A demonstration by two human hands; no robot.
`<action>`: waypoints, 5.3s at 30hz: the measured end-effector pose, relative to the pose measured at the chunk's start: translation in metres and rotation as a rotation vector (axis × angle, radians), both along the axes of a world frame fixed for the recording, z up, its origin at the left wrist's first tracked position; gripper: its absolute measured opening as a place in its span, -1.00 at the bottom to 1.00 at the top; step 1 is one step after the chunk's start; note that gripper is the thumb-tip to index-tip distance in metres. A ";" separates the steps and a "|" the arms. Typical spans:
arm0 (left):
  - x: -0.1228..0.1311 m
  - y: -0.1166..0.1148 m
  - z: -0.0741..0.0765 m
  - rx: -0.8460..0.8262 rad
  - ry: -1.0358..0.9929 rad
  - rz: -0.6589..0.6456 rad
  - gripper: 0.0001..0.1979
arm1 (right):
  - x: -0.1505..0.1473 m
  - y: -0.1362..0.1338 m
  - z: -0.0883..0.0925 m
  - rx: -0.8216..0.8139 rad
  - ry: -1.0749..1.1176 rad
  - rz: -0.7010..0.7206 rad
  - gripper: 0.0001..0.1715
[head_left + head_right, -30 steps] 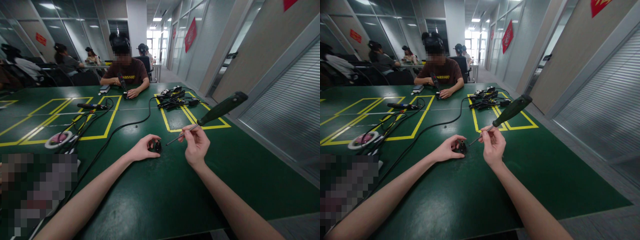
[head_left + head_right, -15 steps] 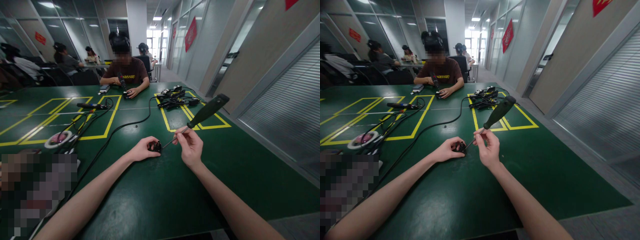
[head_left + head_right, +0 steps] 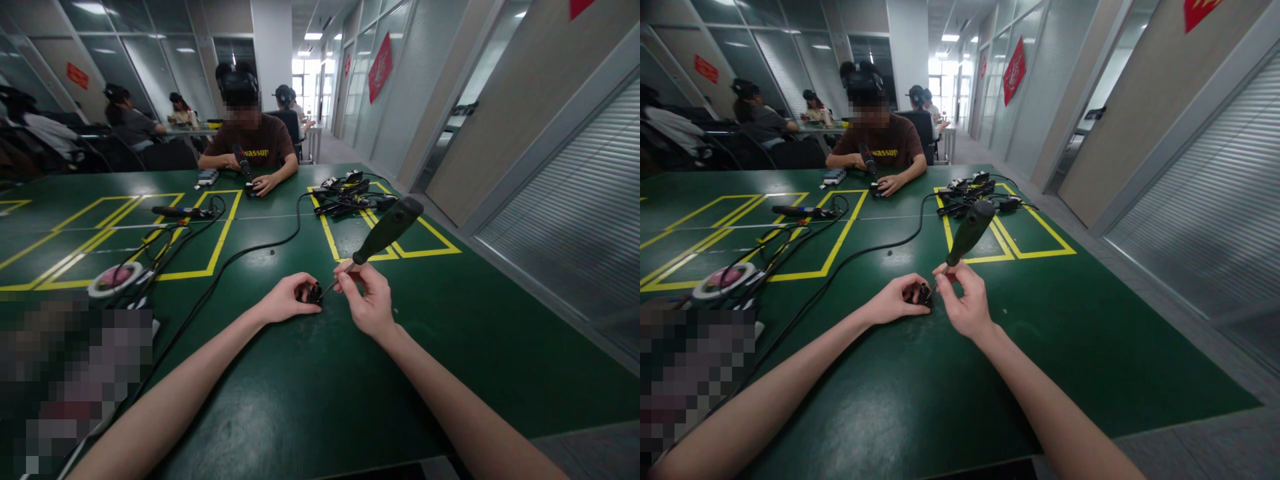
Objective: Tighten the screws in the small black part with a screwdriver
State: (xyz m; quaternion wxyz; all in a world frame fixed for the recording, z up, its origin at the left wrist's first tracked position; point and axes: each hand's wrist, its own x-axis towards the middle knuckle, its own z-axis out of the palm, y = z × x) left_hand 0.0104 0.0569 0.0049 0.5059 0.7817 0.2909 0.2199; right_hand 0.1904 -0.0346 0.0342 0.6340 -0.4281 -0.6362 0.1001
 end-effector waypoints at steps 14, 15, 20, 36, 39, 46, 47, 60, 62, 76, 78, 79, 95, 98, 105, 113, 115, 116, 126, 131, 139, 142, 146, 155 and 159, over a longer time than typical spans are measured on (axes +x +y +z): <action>0.000 -0.001 0.000 0.021 -0.012 0.016 -0.53 | -0.005 0.003 0.014 -0.020 -0.057 -0.021 -0.93; 0.000 -0.001 0.001 0.026 -0.007 0.018 -0.53 | -0.006 0.003 0.015 -0.025 -0.046 -0.017 -0.95; 0.000 -0.001 0.001 0.016 -0.009 0.014 -0.54 | -0.008 0.004 0.013 -0.042 0.043 -0.012 -0.91; 0.000 0.000 -0.002 0.003 -0.046 -0.012 -0.53 | -0.012 0.005 0.010 -0.146 0.128 0.119 -0.89; 0.000 -0.001 0.000 -0.017 -0.045 -0.017 -0.52 | -0.012 0.005 0.009 -0.174 0.149 0.123 -0.87; 0.000 -0.003 0.005 -0.025 -0.024 -0.003 -0.57 | -0.012 0.005 0.009 -0.224 0.223 0.158 -0.83; 0.000 -0.003 0.004 -0.023 -0.021 0.001 -0.57 | -0.012 0.004 0.008 -0.228 0.223 0.161 -0.84; 0.000 0.000 0.000 -0.020 -0.041 -0.011 -0.58 | -0.011 0.005 0.008 -0.283 0.211 0.231 -0.82; 0.000 0.000 -0.001 -0.026 -0.045 -0.012 -0.58 | -0.010 0.005 0.009 -0.296 0.210 0.247 -0.81; 0.000 -0.001 0.002 -0.065 -0.060 -0.021 -0.58 | -0.008 0.008 0.020 -0.349 0.101 0.329 -0.84; 0.000 -0.002 0.002 -0.054 -0.057 -0.019 -0.58 | -0.007 0.008 0.022 -0.354 0.095 0.341 -0.85; 0.001 -0.002 0.002 -0.052 -0.056 -0.022 -0.58 | -0.007 0.009 0.023 -0.359 0.094 0.346 -0.86; -0.007 -0.001 0.110 0.172 -0.488 -0.073 -0.45 | -0.009 0.010 0.021 -0.397 0.148 0.374 -0.78; 0.005 -0.013 0.127 0.183 -0.504 -0.112 -0.43 | -0.009 0.010 0.019 -0.400 0.147 0.371 -0.79; 0.014 -0.014 0.128 0.164 -0.517 -0.102 -0.53 | 0.011 0.004 0.066 -0.211 -0.040 0.157 -0.82; 0.017 -0.006 0.092 0.229 -0.468 0.058 -0.53 | 0.003 0.028 0.155 0.057 -0.640 -0.112 -0.70; 0.005 -0.002 0.067 0.254 -0.302 0.092 -0.39 | 0.003 0.036 0.162 0.089 -0.747 -0.129 -0.60; -0.001 0.000 0.053 0.260 -0.161 0.081 -0.35 | 0.006 0.039 0.165 0.083 -0.801 -0.132 -0.53; -0.002 0.001 0.000 0.206 0.013 -0.041 -0.60 | 0.062 0.107 0.168 -0.044 -0.741 0.139 -0.38; -0.002 0.000 -0.001 0.212 -0.010 -0.043 -0.63 | 0.086 0.116 0.164 -0.281 -0.518 0.194 -0.54; -0.001 0.000 -0.002 0.205 -0.039 -0.058 -0.65 | 0.056 0.054 0.202 -0.377 -0.813 0.405 -0.75; -0.001 0.000 -0.003 0.210 -0.039 -0.065 -0.70 | 0.035 0.041 0.212 -0.379 -0.930 0.381 -0.81; -0.002 0.001 -0.001 0.202 -0.026 -0.082 -0.73 | 0.046 0.049 0.196 -0.393 -0.712 0.200 -0.65; -0.002 0.001 0.000 0.173 -0.006 -0.092 -0.72 | 0.036 0.027 0.163 -0.130 -0.595 0.210 -0.62; -0.004 0.001 0.000 0.180 0.021 -0.055 -0.66 | 0.002 0.015 0.161 -0.105 -0.570 0.030 -0.57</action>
